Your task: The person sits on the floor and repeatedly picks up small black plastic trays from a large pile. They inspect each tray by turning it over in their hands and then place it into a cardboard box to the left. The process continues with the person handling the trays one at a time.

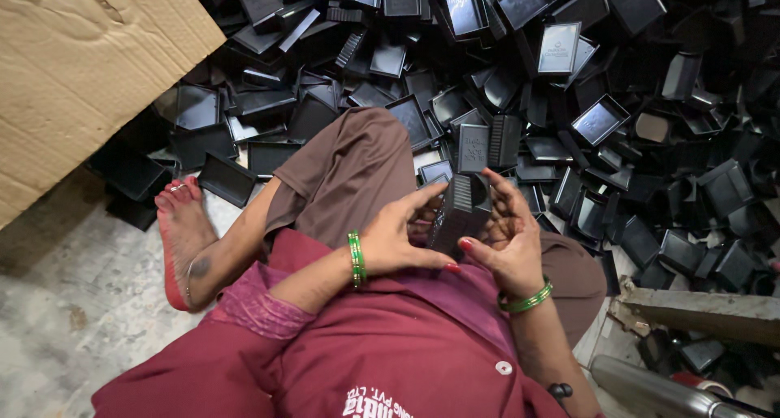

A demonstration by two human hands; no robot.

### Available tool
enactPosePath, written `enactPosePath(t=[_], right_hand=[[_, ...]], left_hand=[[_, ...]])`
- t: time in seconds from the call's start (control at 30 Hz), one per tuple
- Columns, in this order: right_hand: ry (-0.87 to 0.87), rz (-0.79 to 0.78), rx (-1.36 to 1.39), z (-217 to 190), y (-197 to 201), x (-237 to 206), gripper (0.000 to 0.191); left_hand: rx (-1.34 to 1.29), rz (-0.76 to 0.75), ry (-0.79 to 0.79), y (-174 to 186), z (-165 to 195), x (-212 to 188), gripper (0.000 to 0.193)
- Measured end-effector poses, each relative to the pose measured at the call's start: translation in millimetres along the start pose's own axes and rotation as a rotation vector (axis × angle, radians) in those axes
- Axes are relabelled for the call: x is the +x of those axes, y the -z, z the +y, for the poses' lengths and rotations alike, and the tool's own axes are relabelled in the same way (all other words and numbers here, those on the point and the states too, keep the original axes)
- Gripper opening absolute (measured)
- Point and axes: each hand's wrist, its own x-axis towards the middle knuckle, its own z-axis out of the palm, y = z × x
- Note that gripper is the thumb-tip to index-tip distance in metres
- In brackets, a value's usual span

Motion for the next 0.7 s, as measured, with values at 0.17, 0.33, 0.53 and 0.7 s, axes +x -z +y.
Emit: enactPosePath(t=[0.17,0.33,0.53,0.7], right_hand=[[-0.073,-0.066,-0.022,1.6,5.3,2.3,0.103],[-0.01,-0.13,-0.136,8.7,11.8,2.9,0.101],[-0.081,-0.127,-0.109,7.9,8.4,4.7,0.109],[-0.124,-0.019,-0.059,1.5,-5.6,5.2,0.111]], left_hand=[[-0.075,0.004,0.007,-0.1,1.5,2.6,0.114],[0.215,0.033,-0.048,4.5,5.4,1.7,0.114],[0.24,0.001,-0.069,6.2,8.3,3.2,0.114],[0.37,-0.005,-0.065,10.2,10.1,7.1,0.11]])
